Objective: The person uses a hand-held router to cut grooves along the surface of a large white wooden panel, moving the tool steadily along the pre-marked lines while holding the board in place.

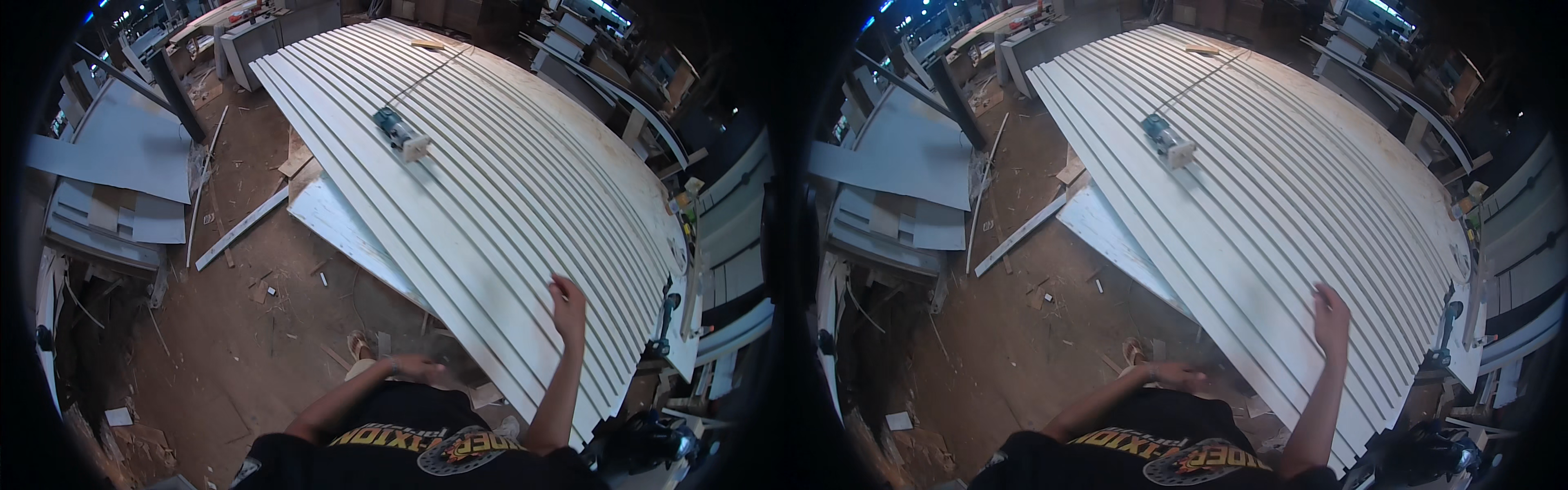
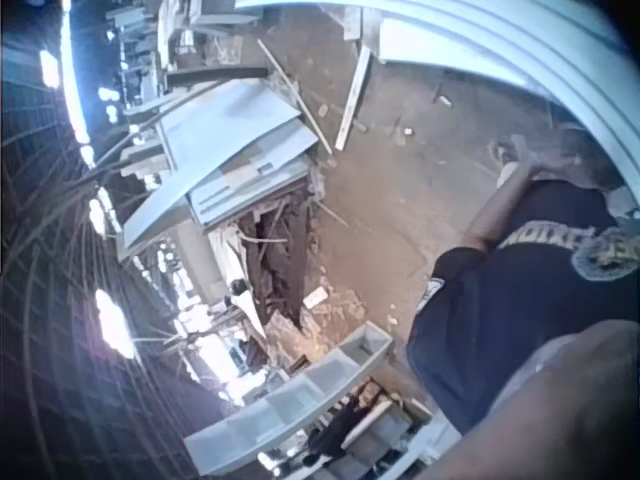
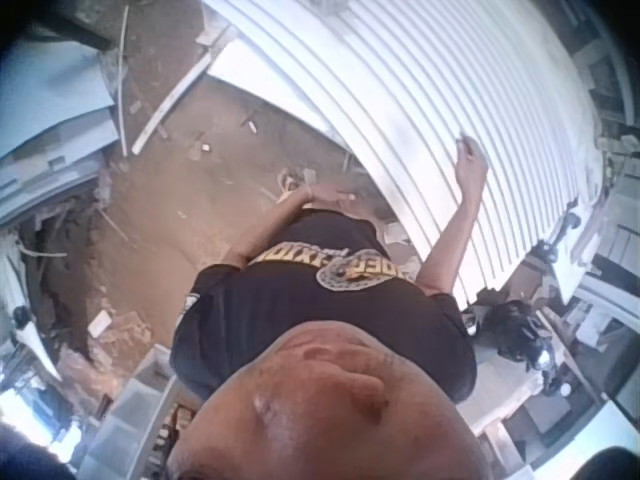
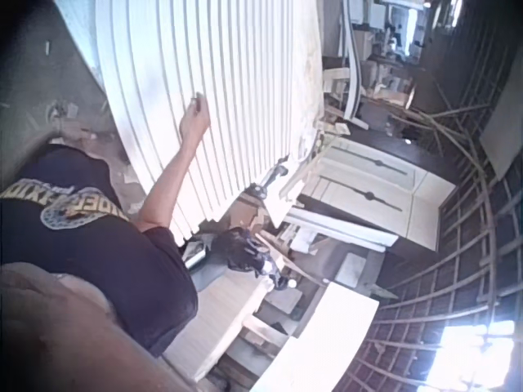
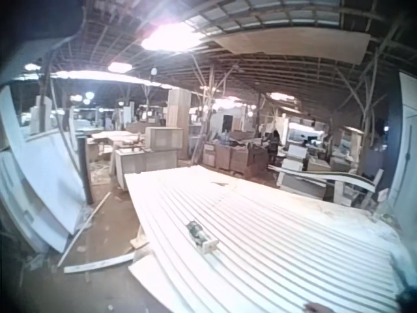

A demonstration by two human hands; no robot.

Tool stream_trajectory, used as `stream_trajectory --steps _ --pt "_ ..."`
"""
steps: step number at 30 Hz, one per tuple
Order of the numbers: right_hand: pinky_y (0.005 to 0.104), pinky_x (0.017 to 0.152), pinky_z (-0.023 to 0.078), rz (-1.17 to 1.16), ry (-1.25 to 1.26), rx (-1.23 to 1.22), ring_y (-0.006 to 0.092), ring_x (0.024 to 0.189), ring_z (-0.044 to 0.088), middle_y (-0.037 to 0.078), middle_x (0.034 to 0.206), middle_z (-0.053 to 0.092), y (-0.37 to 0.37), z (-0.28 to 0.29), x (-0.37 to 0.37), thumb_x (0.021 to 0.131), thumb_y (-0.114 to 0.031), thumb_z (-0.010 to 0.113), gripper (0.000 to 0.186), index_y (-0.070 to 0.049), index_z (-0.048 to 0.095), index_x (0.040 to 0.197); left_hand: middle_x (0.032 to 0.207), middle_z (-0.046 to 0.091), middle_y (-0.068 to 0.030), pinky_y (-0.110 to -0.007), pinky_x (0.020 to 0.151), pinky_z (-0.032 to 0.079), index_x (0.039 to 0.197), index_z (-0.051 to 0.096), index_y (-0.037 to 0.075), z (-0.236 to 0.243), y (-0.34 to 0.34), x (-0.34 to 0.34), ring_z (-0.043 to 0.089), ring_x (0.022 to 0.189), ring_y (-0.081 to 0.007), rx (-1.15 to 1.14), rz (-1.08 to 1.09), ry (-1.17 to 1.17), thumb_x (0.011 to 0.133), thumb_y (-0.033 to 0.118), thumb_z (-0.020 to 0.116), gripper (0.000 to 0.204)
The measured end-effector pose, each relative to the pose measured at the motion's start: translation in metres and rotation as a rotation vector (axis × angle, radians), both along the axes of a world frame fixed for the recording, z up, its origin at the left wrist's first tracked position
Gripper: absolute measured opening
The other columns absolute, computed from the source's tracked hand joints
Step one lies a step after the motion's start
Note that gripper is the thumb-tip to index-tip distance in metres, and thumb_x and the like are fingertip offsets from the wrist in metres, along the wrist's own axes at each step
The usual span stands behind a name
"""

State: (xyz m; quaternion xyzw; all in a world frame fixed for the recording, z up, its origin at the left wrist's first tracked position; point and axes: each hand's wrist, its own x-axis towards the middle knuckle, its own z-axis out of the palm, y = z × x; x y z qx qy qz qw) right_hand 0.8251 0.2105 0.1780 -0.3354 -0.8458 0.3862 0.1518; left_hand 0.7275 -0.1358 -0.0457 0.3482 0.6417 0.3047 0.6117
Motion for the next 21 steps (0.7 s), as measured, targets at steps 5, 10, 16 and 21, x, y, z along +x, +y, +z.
stream_trajectory --steps 5,10,16,21 --pt "0.0402 0.097 0.055 0.297 -0.010 0.150 0.0310 0.113 0.071 0.017 0.118 0.074 -0.091 0.030 -0.249 0.100 -0.031 0.064 0.039 -0.002 0.070 0.124 0.107 0.075 -0.0117 -0.034 0.095 0.055 0.120 0.069 0.001 0.012 -0.202 -0.159 0.072 0.100 -0.0206 -0.131 0.640 -0.378 0.109 0.042 0.048 0.048" --pt "0.0400 0.094 0.053 0.486 -0.002 0.044 0.0315 0.107 0.071 0.021 0.116 0.073 -0.109 0.019 -0.459 0.093 -0.030 0.067 0.047 -0.001 0.064 0.129 0.092 0.074 -0.0089 -0.032 0.089 0.056 0.111 0.070 0.001 0.087 -0.301 -0.286 0.072 0.091 -0.0179 -0.113 1.020 -0.238 0.109 0.037 0.051 0.041" --pt "0.0437 0.091 0.052 0.537 -0.605 0.047 0.0286 0.107 0.067 0.019 0.120 0.070 -0.064 -0.040 -0.654 0.083 -0.061 0.076 0.085 0.005 0.060 0.134 0.086 0.072 -0.0075 -0.030 0.081 0.055 0.112 0.067 0.004 0.125 -0.318 -0.436 0.072 0.089 -0.0175 -0.039 1.016 -0.082 0.109 0.036 0.052 0.035" --pt "0.0423 0.089 0.054 0.558 -0.891 -0.162 0.0256 0.100 0.069 0.015 0.114 0.072 -0.038 -0.093 -0.707 0.074 -0.062 0.085 0.079 -0.001 0.069 0.122 0.090 0.073 -0.0086 -0.031 0.081 0.058 0.115 0.067 0.001 0.083 -0.407 -0.524 0.072 0.085 -0.0183 -0.278 1.177 -0.048 0.110 0.036 0.051 0.040"
